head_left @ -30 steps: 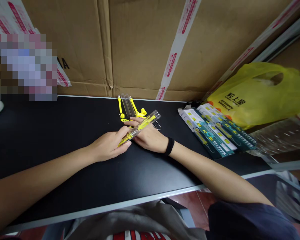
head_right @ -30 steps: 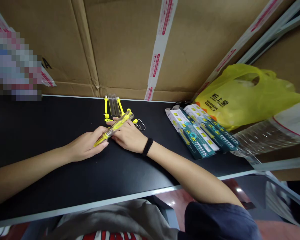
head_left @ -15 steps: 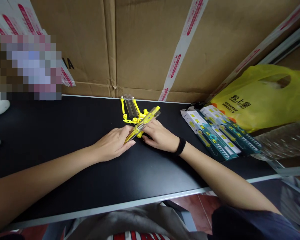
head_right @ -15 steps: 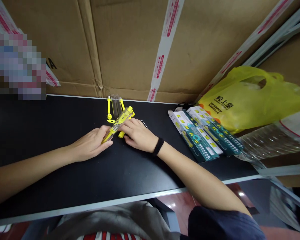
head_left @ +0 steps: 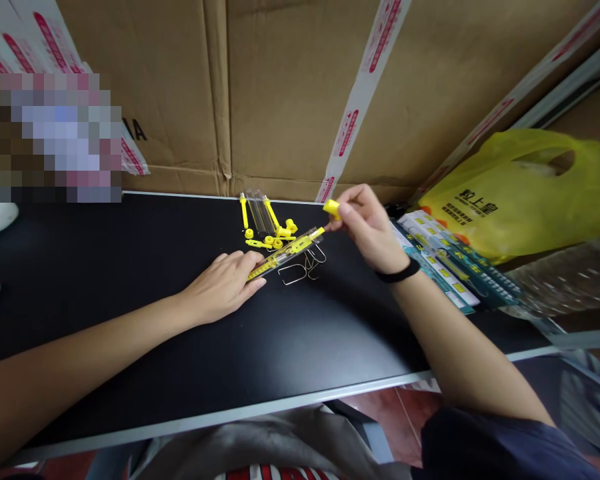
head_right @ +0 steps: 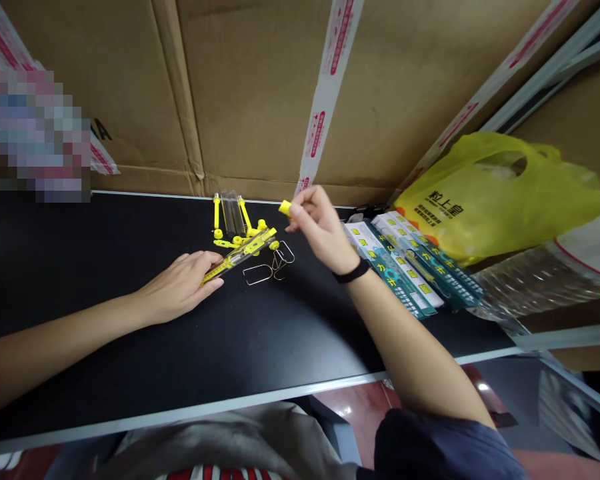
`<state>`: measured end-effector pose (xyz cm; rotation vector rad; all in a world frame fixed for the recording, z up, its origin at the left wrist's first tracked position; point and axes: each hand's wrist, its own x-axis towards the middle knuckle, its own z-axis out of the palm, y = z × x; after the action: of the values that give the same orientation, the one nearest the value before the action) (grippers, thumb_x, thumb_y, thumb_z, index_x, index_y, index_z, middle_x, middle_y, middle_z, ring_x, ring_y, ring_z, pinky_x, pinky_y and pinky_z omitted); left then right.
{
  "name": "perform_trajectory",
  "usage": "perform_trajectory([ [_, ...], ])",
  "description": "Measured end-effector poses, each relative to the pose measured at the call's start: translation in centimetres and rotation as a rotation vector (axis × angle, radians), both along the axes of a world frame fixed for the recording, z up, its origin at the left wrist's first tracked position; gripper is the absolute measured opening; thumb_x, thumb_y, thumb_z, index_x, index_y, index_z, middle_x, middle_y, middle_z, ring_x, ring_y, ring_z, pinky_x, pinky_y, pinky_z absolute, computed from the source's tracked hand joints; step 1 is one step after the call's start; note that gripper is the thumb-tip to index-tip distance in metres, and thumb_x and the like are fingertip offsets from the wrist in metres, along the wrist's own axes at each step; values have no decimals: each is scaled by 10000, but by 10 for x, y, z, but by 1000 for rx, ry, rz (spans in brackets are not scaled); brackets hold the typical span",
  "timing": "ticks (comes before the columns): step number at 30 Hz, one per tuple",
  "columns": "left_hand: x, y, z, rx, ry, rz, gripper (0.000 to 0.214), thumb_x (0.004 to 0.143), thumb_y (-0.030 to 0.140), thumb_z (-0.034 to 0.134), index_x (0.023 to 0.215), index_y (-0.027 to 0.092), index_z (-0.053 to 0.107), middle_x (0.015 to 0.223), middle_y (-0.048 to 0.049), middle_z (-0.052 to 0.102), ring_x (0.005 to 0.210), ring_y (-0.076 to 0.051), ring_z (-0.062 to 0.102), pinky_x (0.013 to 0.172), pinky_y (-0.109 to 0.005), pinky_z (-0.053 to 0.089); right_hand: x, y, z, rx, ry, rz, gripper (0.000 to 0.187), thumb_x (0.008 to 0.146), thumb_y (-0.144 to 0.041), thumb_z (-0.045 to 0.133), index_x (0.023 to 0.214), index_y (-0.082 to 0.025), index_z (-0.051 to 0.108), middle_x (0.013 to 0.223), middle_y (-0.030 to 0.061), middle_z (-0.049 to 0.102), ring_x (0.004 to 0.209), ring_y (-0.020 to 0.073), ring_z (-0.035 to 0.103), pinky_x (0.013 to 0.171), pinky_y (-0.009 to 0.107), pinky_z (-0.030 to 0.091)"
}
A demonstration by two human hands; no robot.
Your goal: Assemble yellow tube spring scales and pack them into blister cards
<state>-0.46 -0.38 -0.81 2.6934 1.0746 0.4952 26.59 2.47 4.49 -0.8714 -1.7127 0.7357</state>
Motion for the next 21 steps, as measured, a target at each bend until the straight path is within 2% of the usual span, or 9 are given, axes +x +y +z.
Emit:
perform_trajectory([
  [3, 0, 0, 0, -9, -4, -4, 273, 979, 385, 350, 1132, 177, 437, 1094, -91, 598, 997, -240, 576, 871, -390, 406, 7, -3, 12, -59, 78, 72, 283, 867, -480, 622, 880, -214, 528, 688, -42, 478, 576, 81, 494, 650, 250, 532],
  [8, 0, 1, 0, -7, 5, -4, 272, 978, 381, 362, 1133, 171, 441, 1097, -91, 598, 1006, -241, 575, 871, -387, 405, 4, -11, 16, -92, -67, 148, 289, 855, -460, 649, 926, -186, 591, 769, -12, 559, 623, 72, 562, 591, 200, 494],
  [16, 0, 0, 0, 4, 18, -1, 274, 977, 382, 361, 1132, 176, 455, 1079, -87, 603, 989, -240, 574, 862, -384, 404, -2, -17, 17, -66, -124, 149, 285, 868, -455, 631, 912, -174, 606, 782, -1, 562, 640, 79, 549, 584, 206, 489],
  [21, 1, 0, -1, 2, 16, -2, 275, 977, 386, 361, 1124, 179, 467, 1054, -78, 607, 976, -236, 574, 863, -379, 402, -4, -19, 16, -64, -130, 148, 273, 877, -450, 622, 932, -185, 588, 721, -19, 527, 606, 81, 531, 561, 211, 458],
])
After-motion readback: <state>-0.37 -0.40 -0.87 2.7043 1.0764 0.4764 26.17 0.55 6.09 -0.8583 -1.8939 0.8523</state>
